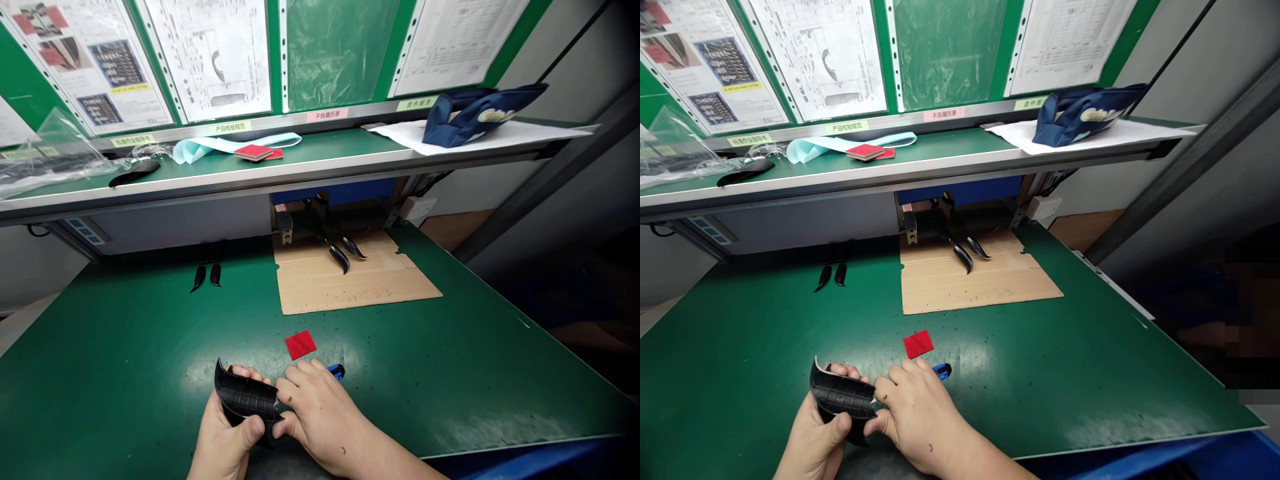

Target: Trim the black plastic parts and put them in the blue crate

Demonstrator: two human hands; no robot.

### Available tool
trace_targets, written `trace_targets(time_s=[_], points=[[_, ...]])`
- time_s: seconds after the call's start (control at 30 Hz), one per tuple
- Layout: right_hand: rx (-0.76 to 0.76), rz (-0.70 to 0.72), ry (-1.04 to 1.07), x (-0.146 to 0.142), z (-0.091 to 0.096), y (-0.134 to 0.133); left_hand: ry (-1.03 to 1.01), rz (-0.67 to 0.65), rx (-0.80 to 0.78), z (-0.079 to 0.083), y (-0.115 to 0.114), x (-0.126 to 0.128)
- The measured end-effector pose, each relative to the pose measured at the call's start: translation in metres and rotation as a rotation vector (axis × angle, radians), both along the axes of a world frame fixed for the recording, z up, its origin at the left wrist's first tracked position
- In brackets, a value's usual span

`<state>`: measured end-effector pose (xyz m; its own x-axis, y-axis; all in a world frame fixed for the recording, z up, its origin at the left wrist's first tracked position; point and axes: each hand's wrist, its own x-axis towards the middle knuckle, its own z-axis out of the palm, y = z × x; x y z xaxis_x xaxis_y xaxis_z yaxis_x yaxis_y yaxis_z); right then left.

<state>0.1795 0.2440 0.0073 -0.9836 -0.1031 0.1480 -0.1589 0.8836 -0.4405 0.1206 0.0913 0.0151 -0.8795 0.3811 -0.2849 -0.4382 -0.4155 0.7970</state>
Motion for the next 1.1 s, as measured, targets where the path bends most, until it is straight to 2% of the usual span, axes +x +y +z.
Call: trace_targets(time_s=[0.4,0.63,0.8,1.1], points=[[-0.017,-0.013,-0.059,0.0037,-0.0067,-0.0012,0.107,-0.045,-0.026,-0.006,-0.0025,-0.0008],[-0.218,0.033,-0.072,0.0034,-0.0065,0.0017,0.094,-0.048,-0.016,-0.0057,-0.0017,0.0002],[-0.324,-0.07,-0.043,0.0049,-0.0049,0.0011,0.077,-0.018,-0.014,-0.0067,-0.0006,0.0002],[-0.39,-0.073,-0.089,0.0062,-0.0029,0.0007,0.058,-0.011,-0.032,-0.0083,-0.0008,-0.0006]])
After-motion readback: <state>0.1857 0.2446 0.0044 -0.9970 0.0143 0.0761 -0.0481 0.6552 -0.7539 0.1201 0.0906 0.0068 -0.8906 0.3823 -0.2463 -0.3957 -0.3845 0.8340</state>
